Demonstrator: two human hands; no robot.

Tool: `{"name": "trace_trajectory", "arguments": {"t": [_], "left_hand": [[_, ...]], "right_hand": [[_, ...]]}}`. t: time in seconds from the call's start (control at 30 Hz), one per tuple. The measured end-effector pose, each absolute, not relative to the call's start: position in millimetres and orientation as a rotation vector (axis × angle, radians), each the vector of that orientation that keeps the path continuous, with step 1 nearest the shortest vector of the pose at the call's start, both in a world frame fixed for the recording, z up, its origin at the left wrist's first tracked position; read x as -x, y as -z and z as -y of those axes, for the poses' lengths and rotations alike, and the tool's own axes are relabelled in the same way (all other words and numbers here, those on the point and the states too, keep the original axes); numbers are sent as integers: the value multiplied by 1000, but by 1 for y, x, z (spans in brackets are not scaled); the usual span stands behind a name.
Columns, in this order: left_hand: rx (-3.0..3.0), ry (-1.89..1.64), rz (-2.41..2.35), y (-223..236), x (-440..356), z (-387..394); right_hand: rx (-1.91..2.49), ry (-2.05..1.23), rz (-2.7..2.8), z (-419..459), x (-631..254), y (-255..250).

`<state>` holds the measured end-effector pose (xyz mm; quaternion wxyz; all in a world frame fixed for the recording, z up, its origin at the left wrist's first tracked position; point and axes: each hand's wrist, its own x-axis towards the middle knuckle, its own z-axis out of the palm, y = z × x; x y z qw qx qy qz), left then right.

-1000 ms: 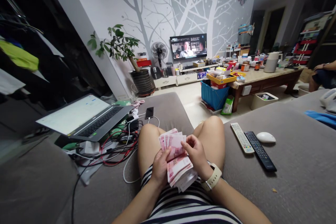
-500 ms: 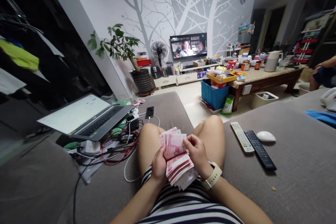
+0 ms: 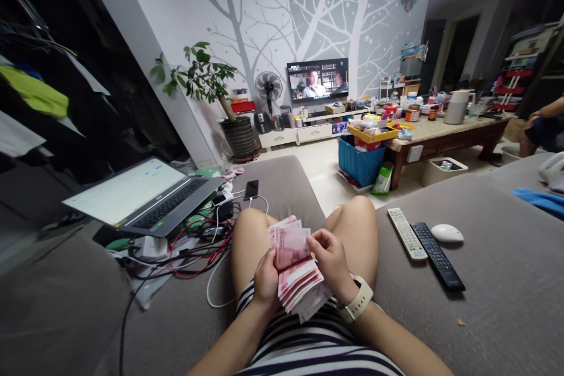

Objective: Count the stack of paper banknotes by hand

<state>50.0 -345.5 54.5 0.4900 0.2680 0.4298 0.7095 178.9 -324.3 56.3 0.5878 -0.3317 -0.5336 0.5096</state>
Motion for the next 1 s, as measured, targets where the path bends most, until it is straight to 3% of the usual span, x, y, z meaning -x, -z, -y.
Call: {"name": "trace_trajectory", "arguments": {"t": [0.33, 0.63, 1.0], "left_hand": [[-667, -1654, -982, -45, -47, 344], [-580, -1530, -762, -49, -54, 348], [-623, -1659, -949, -52, -52, 346]], "right_hand": [[727, -1287, 1222, 324, -178, -54], [765, -1153, 1213, 318, -179, -50], [788, -1178, 1246, 320, -180, -51]]}}
